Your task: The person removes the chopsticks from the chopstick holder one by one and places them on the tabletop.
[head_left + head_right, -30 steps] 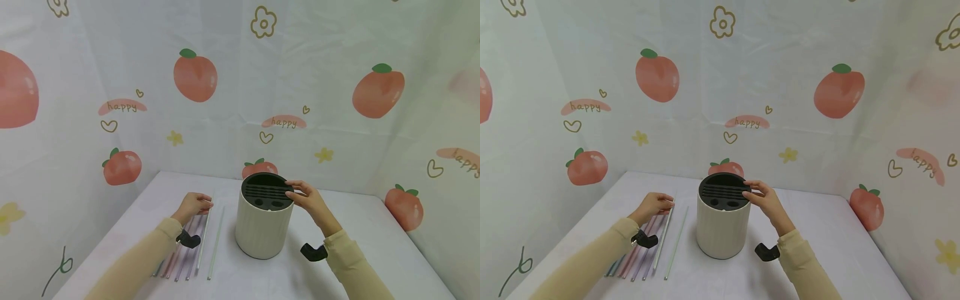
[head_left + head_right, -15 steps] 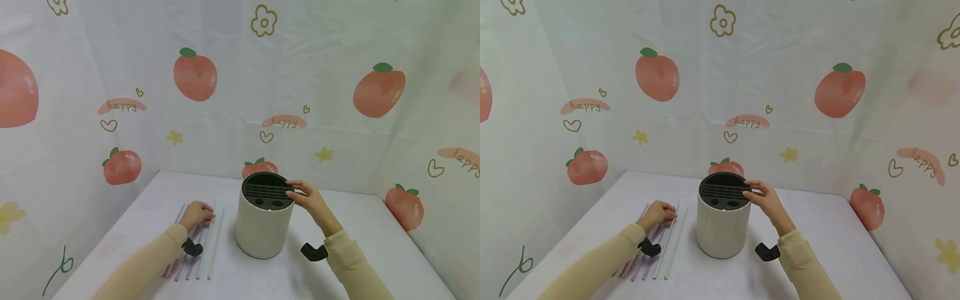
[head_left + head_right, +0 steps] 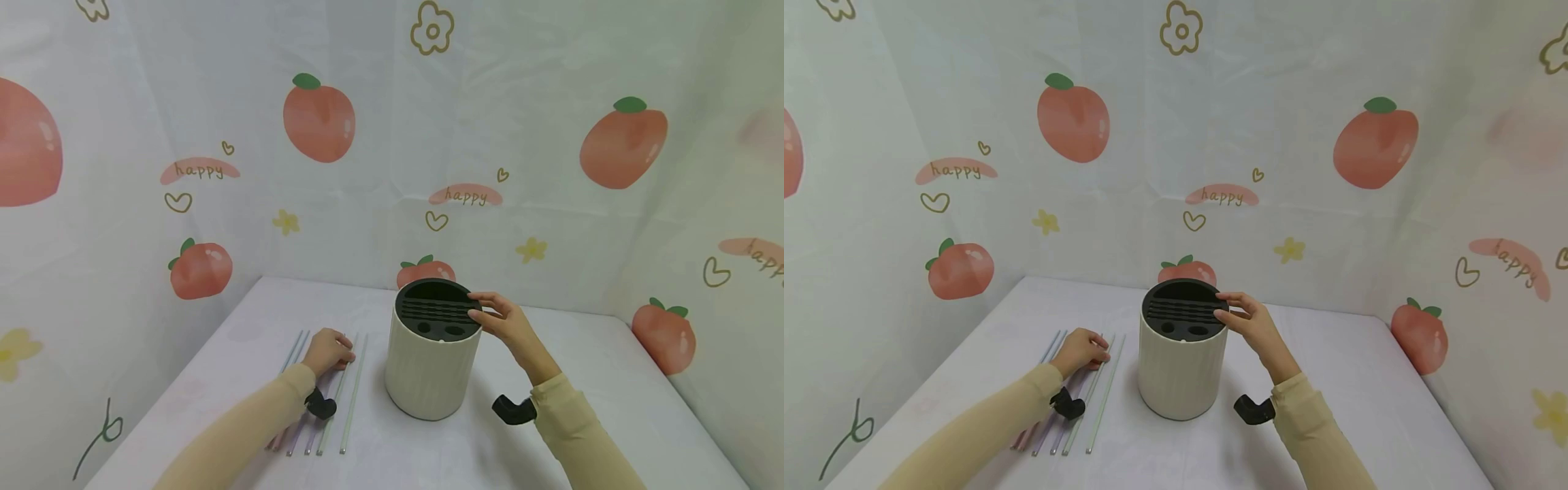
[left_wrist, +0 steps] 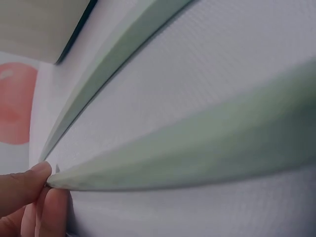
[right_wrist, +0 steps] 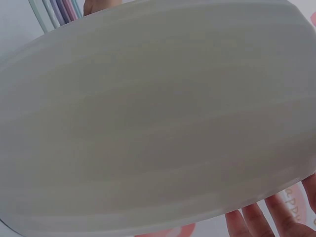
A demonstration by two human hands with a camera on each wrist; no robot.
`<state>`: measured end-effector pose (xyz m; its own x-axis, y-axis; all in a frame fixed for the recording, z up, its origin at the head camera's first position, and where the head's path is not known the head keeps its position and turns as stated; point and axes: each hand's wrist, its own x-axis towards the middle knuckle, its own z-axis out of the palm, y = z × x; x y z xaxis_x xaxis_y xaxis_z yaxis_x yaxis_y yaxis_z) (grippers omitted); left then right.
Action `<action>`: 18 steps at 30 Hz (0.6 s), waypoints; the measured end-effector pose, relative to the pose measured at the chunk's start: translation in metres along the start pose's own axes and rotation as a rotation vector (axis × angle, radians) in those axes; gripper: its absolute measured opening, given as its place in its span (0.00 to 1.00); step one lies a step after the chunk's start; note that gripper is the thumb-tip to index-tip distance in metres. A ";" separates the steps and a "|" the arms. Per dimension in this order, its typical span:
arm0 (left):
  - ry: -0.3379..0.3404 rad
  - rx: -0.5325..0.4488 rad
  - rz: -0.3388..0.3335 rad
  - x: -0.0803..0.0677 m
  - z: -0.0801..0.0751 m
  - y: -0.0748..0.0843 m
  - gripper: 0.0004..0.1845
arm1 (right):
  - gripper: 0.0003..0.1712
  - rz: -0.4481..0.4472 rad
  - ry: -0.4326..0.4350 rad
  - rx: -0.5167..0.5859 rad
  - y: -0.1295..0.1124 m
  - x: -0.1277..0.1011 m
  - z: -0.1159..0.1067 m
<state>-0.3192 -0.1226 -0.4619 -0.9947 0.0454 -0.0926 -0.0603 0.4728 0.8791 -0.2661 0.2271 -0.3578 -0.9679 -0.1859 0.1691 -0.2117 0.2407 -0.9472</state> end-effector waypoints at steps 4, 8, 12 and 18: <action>0.003 0.029 -0.007 0.002 0.002 -0.001 0.11 | 0.28 0.002 0.002 0.000 -0.001 -0.001 0.000; 0.009 0.048 -0.011 -0.001 0.002 0.003 0.11 | 0.28 0.004 0.005 -0.006 -0.001 -0.001 0.001; 0.004 0.055 -0.009 -0.004 0.001 0.006 0.11 | 0.28 0.004 0.006 -0.012 -0.001 0.000 0.001; 0.006 0.068 -0.012 -0.007 -0.001 0.007 0.10 | 0.27 0.008 0.001 -0.007 -0.002 0.000 0.002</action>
<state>-0.3123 -0.1199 -0.4545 -0.9943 0.0345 -0.1004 -0.0669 0.5317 0.8443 -0.2654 0.2251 -0.3568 -0.9697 -0.1828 0.1622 -0.2053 0.2489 -0.9465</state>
